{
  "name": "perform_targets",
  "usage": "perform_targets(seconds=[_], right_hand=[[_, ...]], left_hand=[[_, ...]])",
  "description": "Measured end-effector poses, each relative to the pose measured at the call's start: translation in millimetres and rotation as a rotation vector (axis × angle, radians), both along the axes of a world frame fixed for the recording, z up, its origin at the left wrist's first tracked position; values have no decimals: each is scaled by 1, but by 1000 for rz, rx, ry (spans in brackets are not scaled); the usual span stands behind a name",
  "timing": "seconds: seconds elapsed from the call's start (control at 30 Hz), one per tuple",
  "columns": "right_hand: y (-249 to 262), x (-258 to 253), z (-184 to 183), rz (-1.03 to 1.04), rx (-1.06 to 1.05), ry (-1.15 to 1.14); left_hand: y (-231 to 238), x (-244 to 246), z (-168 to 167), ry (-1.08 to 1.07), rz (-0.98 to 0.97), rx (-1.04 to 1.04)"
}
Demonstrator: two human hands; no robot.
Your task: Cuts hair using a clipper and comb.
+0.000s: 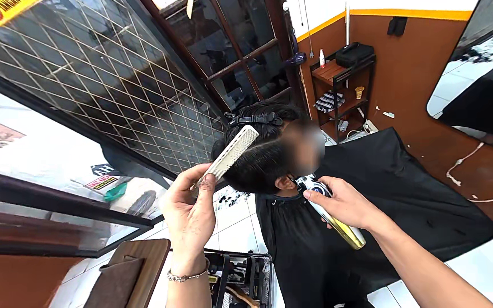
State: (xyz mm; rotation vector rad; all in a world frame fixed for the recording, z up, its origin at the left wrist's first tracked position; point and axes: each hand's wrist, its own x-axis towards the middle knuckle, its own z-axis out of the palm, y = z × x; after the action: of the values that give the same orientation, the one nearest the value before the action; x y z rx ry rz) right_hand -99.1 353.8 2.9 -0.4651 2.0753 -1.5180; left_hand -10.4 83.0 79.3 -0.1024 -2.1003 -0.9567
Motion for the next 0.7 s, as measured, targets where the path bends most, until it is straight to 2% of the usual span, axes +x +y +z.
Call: perform_targets(seconds=[0.3,0.43,0.53,0.63,0.7], right_hand=[[-16,-9,8,-12,-127,37],[-23,-12,7,-20,-237,223],[-10,-13,4,4,-111,370],[5,-15,0,20,118,288],[8,-15,0,16,170,238]], left_hand=[[-6,-2,-6,-5,-1,21],[-6,-5,-7,-9,-13,18],[-11,-7,-7,4,-28,14],[-14,-8,-11,7,-24,37],[-16,-9,-14,-1,-22,54]])
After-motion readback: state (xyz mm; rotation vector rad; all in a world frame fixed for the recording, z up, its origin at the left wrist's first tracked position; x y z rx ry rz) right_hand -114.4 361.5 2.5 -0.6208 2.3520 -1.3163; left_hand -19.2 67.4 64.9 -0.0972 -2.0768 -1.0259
